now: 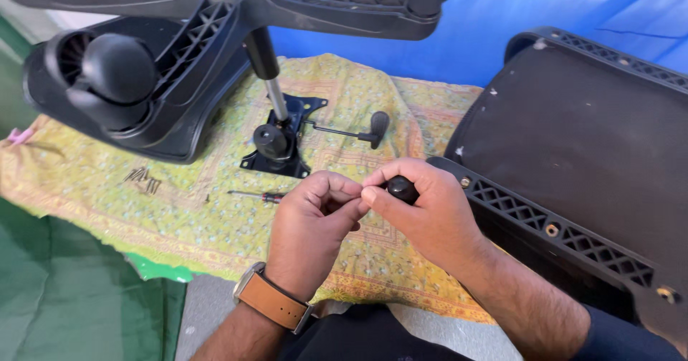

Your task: The person uses a screwdriver to tighten screws on the underside of an office chair seat, securing a plastic bracket. The chair base and other parts are visible nearby on a patterned cloth.

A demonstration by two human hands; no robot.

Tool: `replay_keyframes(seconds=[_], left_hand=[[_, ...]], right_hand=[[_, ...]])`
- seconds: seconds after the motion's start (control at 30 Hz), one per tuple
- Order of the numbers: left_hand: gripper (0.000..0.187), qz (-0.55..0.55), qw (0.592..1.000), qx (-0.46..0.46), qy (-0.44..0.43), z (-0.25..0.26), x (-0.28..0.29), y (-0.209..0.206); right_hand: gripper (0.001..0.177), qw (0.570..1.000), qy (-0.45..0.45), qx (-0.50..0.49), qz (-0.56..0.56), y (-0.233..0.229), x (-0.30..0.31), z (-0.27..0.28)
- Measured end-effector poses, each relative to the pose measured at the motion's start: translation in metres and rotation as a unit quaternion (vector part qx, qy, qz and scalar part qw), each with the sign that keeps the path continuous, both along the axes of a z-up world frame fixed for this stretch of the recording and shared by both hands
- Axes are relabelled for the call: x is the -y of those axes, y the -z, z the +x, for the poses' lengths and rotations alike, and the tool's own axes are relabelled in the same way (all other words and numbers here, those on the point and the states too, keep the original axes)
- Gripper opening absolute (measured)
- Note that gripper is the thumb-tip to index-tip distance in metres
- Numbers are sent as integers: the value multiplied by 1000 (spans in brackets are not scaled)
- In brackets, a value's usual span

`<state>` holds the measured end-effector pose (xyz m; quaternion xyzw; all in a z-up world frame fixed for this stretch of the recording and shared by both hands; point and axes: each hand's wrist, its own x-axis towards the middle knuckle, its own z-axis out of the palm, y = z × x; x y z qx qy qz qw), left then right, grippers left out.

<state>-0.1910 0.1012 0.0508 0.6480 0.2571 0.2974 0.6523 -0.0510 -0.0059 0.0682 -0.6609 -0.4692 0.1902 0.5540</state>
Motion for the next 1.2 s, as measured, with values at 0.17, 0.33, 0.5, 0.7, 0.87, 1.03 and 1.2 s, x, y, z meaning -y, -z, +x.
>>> replay_keyframes(seconds=[0.17,0.33,0.5,0.7,0.87,1.03,1.2], left_hand=[[7,-69,995,-19,-62,-18,7,-7],[10,-97,992,-19,-82,-33,17,-19],[17,-109,991,21,-79,-47,48,-26],[14,-152,979,94,-102,-68,100,-44],[21,-161,973,152,-59,-93,119,-68],[15,-205,956,204,-52,-122,107,-75],[12,-226,947,216,-79,-174,73,-74]], right_hand=[[15,998,-57,-10,3,-5,-13,-8],[19,990,-121,-76,13,-12,-3,-20],[24,986,-135,-96,15,-16,25,-35],[16,978,-116,-170,24,-30,60,-59],[18,964,-96,-237,73,-49,76,-76],[21,926,-160,-312,138,-58,67,-110],[19,907,-182,-364,105,-56,26,-166]])
